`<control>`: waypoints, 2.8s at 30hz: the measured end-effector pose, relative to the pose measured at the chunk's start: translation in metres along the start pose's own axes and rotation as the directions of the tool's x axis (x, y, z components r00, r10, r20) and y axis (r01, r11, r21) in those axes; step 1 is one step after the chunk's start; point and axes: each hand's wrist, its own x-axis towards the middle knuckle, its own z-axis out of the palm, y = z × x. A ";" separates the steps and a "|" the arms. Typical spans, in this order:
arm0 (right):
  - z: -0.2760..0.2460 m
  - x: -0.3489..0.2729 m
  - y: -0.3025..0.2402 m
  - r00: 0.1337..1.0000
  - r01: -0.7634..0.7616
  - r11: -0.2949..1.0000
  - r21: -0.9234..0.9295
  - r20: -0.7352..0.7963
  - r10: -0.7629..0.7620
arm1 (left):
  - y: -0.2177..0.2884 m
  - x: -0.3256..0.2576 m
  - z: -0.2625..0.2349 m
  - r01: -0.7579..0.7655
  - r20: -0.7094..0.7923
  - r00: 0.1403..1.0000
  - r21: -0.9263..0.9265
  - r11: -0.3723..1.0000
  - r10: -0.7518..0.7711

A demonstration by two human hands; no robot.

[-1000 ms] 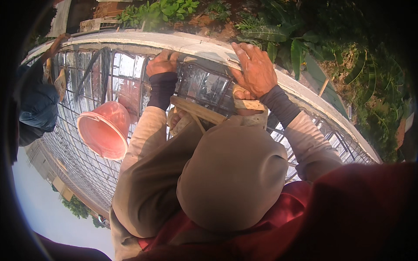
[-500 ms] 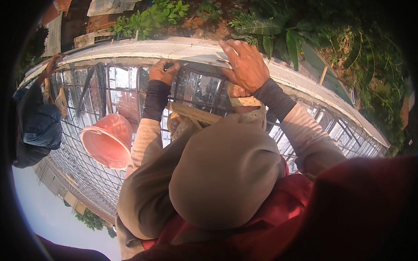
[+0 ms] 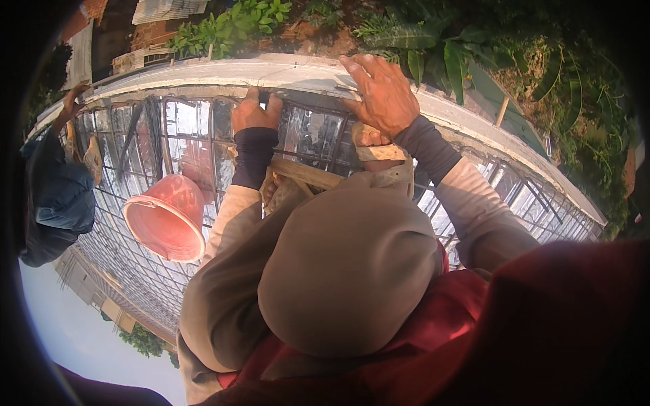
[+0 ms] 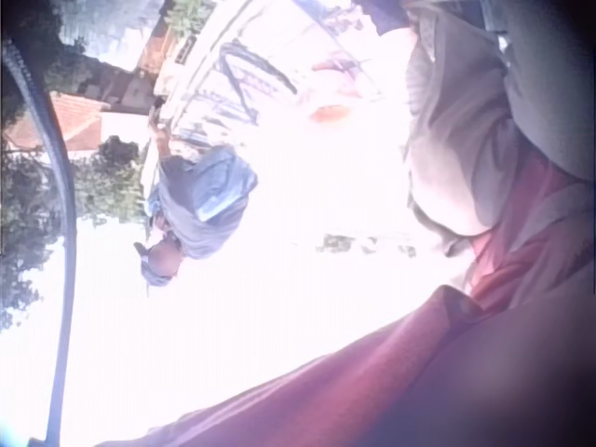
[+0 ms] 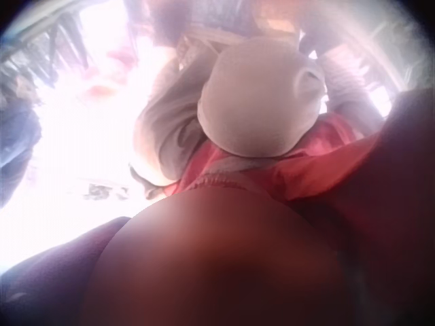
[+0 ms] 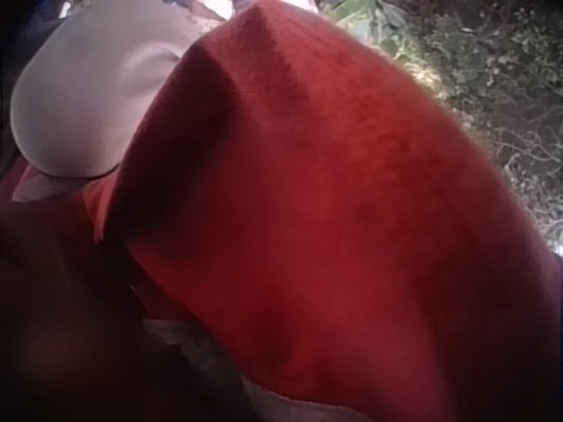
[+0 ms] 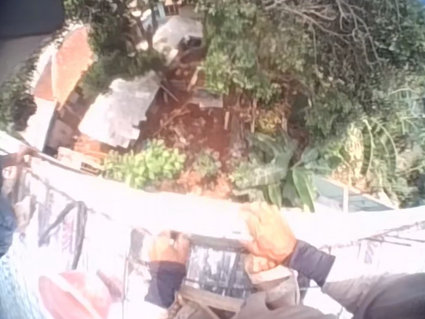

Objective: The person works on the edge of a greenhouse roof, using a hammer and nails to secure a metal frame. They repeatedly hammer nails into the frame and occasionally reach into a pink bucket to retrieve more nails.

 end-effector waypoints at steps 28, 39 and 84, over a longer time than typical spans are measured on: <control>0.212 0.245 0.048 0.656 0.548 0.836 0.011 0.615 -0.438 | -0.069 -0.124 -0.087 0.304 0.065 0.950 -0.414 0.858 -0.305; 0.208 0.232 0.052 0.522 0.816 0.571 -0.083 0.530 -0.669 | -0.082 -0.112 -0.094 0.205 -0.008 0.974 -0.375 0.904 -0.225; -0.158 0.376 -0.124 0.950 0.310 0.895 -0.321 0.056 -0.309 | 0.233 -0.063 -0.294 -0.923 -0.819 0.321 -0.159 0.349 0.476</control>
